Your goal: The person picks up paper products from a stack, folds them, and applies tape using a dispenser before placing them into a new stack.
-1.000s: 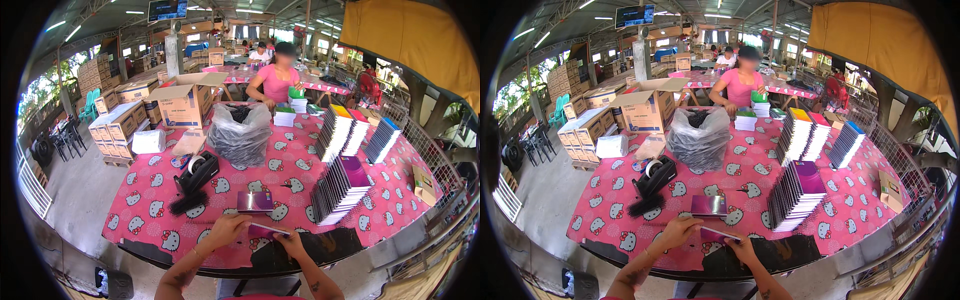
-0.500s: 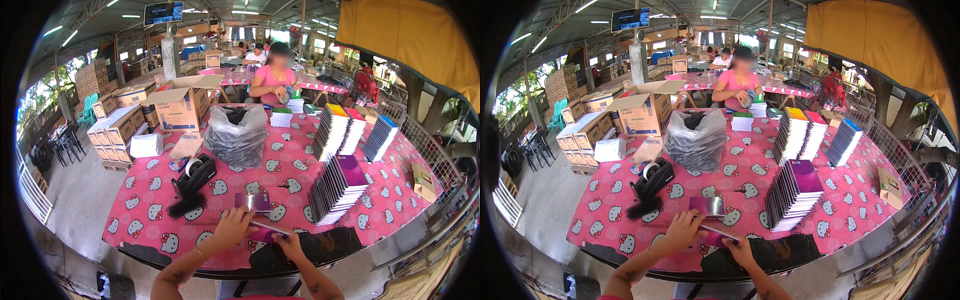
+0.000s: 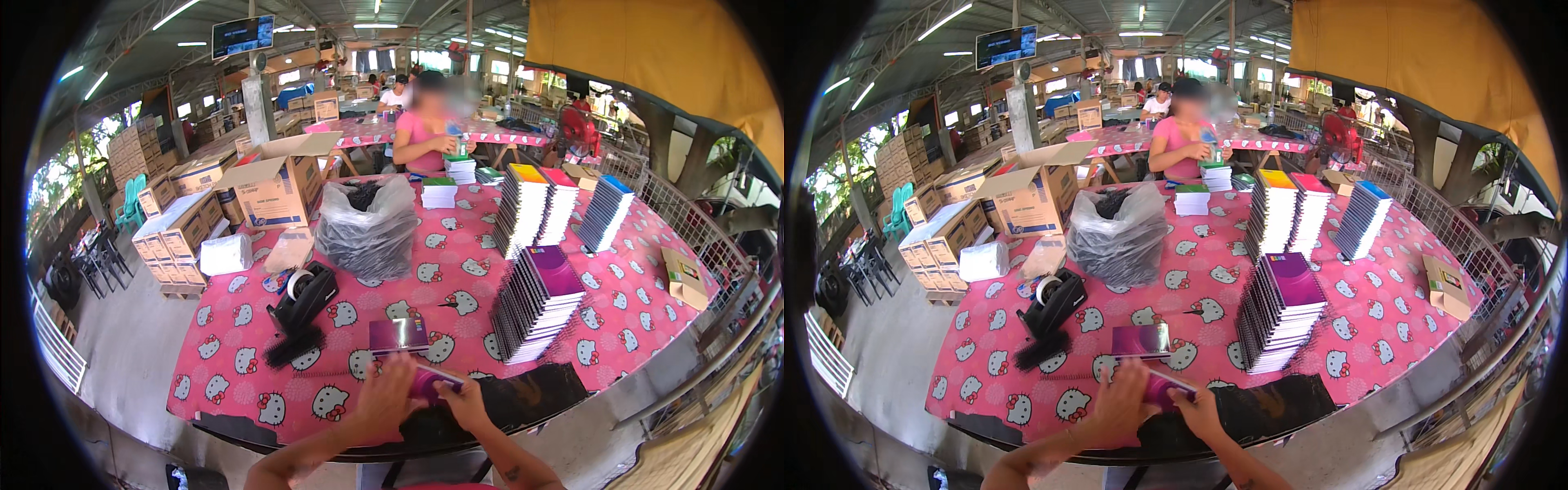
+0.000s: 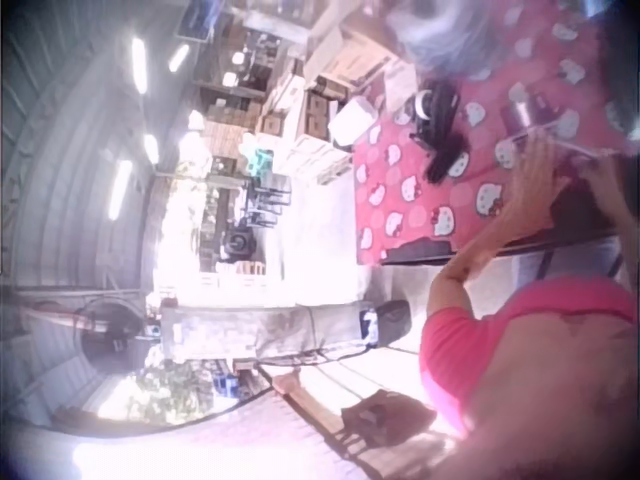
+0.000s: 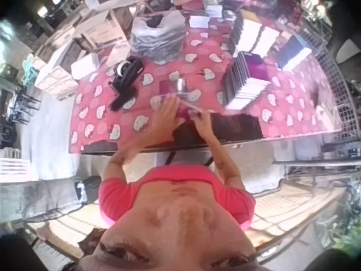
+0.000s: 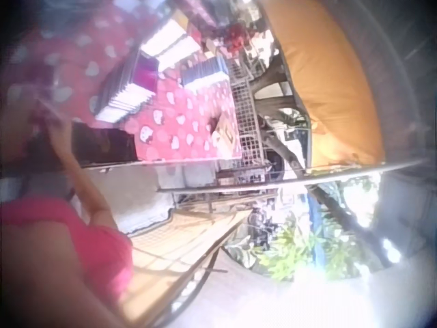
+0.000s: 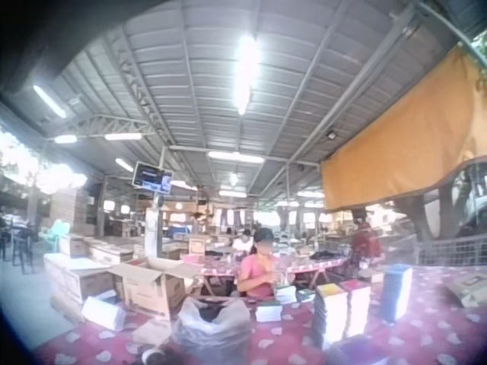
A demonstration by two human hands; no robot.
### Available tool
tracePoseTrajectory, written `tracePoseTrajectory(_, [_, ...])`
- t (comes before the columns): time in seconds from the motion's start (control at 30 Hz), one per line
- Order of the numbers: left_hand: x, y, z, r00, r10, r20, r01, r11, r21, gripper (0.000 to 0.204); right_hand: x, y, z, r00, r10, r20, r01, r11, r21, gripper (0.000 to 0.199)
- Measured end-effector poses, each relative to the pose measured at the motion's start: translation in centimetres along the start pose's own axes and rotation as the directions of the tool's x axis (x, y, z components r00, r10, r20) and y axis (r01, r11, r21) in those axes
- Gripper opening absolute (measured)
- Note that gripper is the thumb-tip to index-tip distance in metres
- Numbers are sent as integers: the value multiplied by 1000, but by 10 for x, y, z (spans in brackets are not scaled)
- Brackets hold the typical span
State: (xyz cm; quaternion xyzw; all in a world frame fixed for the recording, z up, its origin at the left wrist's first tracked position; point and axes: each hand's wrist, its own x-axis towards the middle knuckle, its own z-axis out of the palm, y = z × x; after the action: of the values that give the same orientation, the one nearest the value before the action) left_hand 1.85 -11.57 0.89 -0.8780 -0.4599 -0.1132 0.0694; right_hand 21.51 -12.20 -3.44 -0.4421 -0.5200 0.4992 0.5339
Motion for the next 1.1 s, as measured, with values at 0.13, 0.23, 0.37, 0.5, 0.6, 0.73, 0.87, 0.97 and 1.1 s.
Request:
tracePoseTrajectory(0.13, [21,-9,-2,969,15,-247,-11,1000,20,89,2,-6,2,1000,5,10,-6,999,34,29])
tracePoseTrajectory(0.23, [-4,3,20,969,81,-234,-80,997,13,89,3,-18,-1,999,-40,6,40,999,-34,28])
tracePoseTrajectory(0.37, [22,-5,-4,980,65,-188,-46,994,102,90,0,-4,0,997,66,45,-65,997,-40,27])
tracePoseTrajectory(0.5, [10,9,3,989,95,-111,-91,995,38,92,-3,-18,2,1000,27,-15,-26,997,67,24])
tracePoseTrajectory(0.6, [32,-1,-11,973,77,-220,-44,987,152,93,-3,-30,8,988,100,115,-84,987,-135,21])
tracePoseTrajectory(0.73, [-12,25,16,945,209,-250,-237,967,-88,89,-2,-38,7,997,72,-16,-70,991,114,26])
tracePoseTrajectory(0.87, [44,3,-29,976,46,-214,-13,989,151,82,4,4,3,992,-4,126,16,996,-92,32])
tracePoseTrajectory(0.97, [-8,25,26,956,162,-242,-196,973,-123,83,10,4,-4,995,14,102,-1,991,-131,30])
tracePoseTrajectory(1.1, [36,13,-2,965,134,-227,-147,988,-43,83,16,24,-9,977,-149,151,176,967,-183,33])
